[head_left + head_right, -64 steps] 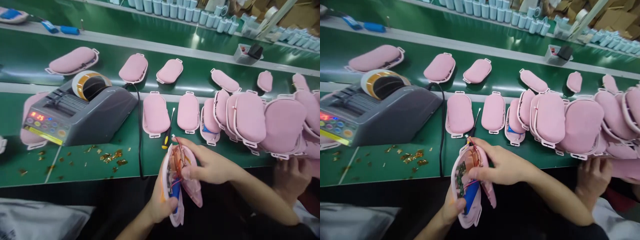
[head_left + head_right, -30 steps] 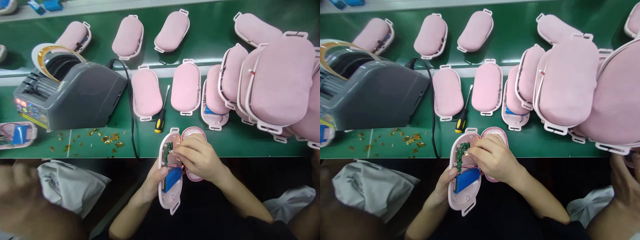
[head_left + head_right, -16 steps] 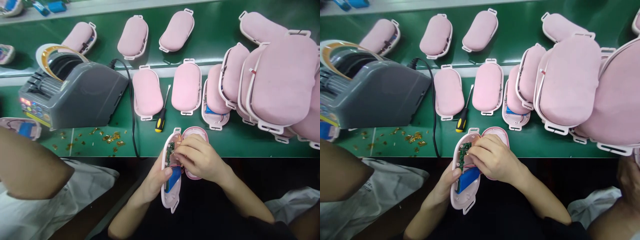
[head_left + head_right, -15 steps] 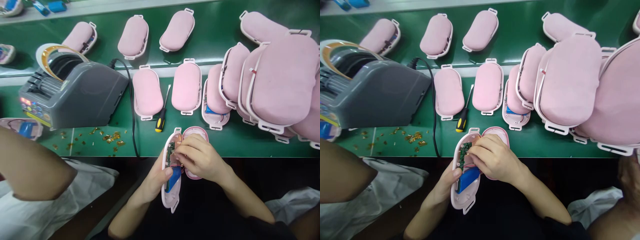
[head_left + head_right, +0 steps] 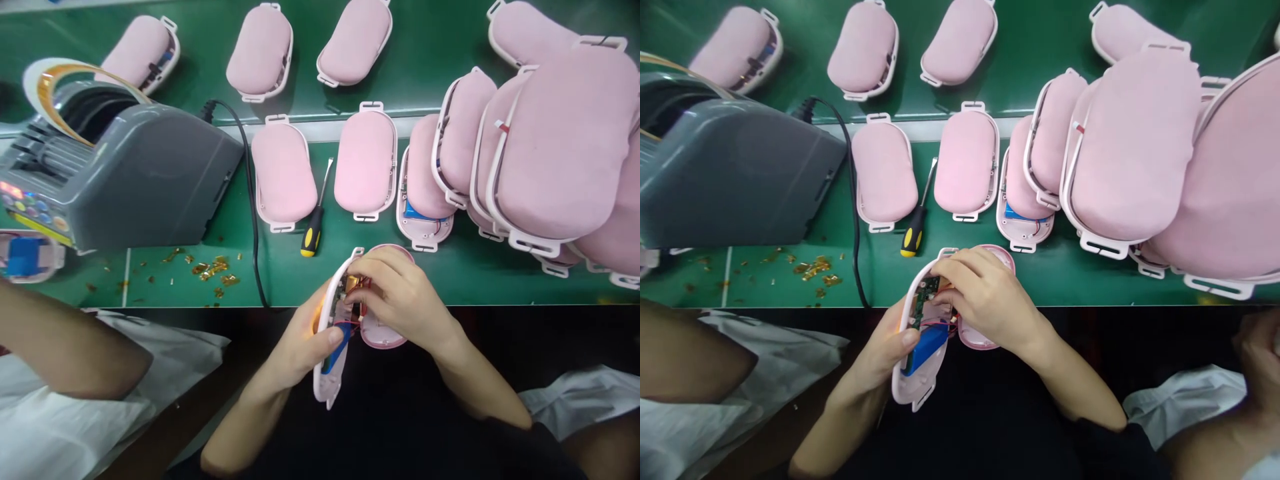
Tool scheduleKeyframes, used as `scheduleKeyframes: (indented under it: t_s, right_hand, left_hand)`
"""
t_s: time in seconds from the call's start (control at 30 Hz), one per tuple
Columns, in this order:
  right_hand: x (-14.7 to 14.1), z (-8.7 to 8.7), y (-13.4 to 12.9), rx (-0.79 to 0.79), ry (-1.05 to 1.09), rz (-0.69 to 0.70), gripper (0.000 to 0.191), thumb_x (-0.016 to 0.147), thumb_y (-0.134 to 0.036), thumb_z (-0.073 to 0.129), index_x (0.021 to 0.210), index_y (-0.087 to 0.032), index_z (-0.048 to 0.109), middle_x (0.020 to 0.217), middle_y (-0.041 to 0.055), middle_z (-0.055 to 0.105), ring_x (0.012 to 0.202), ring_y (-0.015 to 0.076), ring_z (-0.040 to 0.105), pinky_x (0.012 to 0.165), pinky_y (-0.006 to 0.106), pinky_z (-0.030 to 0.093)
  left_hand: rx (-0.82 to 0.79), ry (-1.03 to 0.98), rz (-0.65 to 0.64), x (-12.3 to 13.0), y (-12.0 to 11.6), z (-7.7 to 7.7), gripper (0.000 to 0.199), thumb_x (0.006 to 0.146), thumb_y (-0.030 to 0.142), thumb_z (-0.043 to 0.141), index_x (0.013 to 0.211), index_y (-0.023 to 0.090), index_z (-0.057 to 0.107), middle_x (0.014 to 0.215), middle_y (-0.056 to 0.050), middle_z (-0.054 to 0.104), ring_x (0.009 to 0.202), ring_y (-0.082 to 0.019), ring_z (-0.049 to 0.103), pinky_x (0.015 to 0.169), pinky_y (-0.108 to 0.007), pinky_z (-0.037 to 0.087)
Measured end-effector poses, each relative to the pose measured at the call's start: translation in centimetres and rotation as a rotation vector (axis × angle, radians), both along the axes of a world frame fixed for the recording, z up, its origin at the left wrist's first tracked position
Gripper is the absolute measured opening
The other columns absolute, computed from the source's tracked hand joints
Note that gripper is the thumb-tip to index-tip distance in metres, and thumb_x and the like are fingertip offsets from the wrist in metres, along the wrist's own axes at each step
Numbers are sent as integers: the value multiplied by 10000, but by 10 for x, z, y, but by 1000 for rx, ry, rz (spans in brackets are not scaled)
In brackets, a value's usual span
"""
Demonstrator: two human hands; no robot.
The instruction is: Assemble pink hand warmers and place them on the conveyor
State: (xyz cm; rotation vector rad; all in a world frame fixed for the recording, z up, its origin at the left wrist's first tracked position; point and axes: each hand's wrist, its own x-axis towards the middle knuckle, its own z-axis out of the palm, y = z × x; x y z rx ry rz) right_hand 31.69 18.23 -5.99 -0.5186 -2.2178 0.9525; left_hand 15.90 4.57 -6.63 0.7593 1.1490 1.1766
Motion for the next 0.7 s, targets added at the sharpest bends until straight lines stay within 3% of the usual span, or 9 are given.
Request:
scheduleKeyframes:
  t_s: [0.13, 0.27, 0.37, 0.5, 0.7]
  right_hand:
    - [23, 4, -5, 82, -3, 92, 158, 1004, -171, 711, 1156, -208, 687, 1064, 60, 729, 992, 208, 661, 912, 398, 574]
    - [39, -2, -18, 89, -222, 183, 172, 1022, -95, 618, 1138, -173, 718, 1115, 89, 737, 996, 217, 654, 835, 375, 608]
    - [35, -9, -28, 100, -180, 123, 155, 1031, -91, 604, 1108, -162, 719, 1123, 91, 757, 973, 212, 661, 823, 364, 625]
    - [20, -10, -38, -25, 27, -31, 169, 1012, -41, 616, 1123, -140, 697, 1041, 82, 755, 957, 190, 685, 890, 344, 620]
    - [3, -9, -48, 113, -117, -205, 156, 1039, -73, 573, 1090, -90, 719, 979, 121, 727, 915, 242, 636, 822, 394, 584]
  left_hand:
    - [3, -141, 20, 3, 1, 3, 756, 978, 617, 644, 1567, 165, 504, 1544, -142, 586, 1455, -408, 516, 1269, -530, 391]
    - [-38, -246, 63, 7, -2, 4, 650, 975, 608, 666, 1504, 239, 578, 1457, -102, 667, 1397, -379, 594, 1251, -527, 434]
    - [-48, -239, 70, 7, -3, 4, 686, 966, 605, 679, 1534, 241, 553, 1496, -108, 642, 1413, -386, 580, 1267, -542, 416]
    - [-52, -189, 85, 8, -1, 8, 728, 966, 607, 673, 1574, 241, 512, 1551, -111, 593, 1464, -398, 520, 1285, -546, 390]
    - [-30, -127, 102, 16, 7, 16, 654, 983, 614, 621, 1502, 217, 585, 1440, -110, 650, 1401, -398, 550, 1259, -559, 420]
